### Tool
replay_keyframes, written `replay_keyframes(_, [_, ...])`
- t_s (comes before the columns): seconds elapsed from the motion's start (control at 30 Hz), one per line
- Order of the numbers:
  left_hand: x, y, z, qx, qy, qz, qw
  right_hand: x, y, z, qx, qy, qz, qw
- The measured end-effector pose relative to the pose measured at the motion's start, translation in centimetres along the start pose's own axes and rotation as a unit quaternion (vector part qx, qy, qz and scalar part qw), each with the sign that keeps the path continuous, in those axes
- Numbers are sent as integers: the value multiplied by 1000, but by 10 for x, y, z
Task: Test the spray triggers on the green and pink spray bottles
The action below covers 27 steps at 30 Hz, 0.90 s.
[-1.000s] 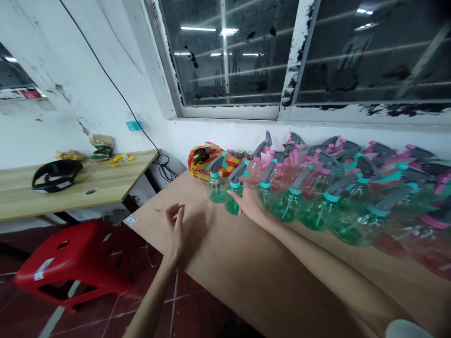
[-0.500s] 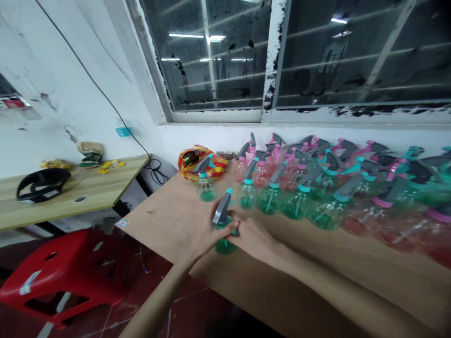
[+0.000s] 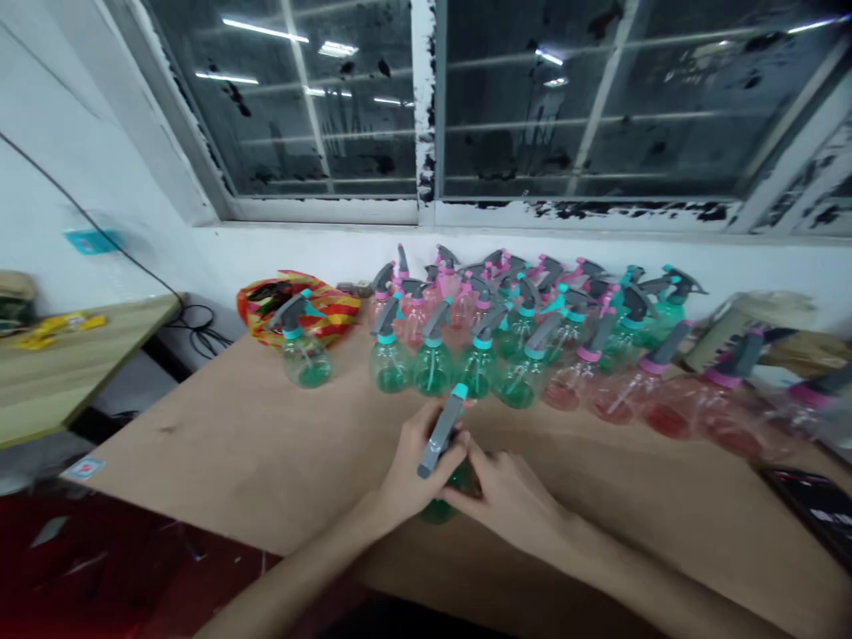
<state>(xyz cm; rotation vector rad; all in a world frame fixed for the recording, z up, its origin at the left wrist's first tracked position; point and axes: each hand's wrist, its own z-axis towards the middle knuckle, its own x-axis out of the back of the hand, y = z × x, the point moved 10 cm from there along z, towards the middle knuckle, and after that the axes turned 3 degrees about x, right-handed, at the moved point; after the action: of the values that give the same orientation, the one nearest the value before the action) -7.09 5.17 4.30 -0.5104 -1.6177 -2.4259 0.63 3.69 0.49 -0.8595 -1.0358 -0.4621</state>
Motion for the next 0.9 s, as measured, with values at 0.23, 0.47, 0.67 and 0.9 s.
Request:
replay_keyframes(0.23, [-57, 10, 28, -33, -70, -23, 997, 39, 93, -52, -44, 67, 37, 996])
replay_keyframes(0.47, [-81, 1, 60, -23, -103, -44, 993, 20, 154, -74, -39, 103, -2, 994])
replay_keyframes(0.67, [-90, 2, 71, -19, -138, -51, 989, 9, 156, -55, -18, 113, -9, 993])
replay_keyframes(0.9, [-89, 9, 69, -16, -152, -35, 988, 8, 159, -54, -19, 114, 3, 993])
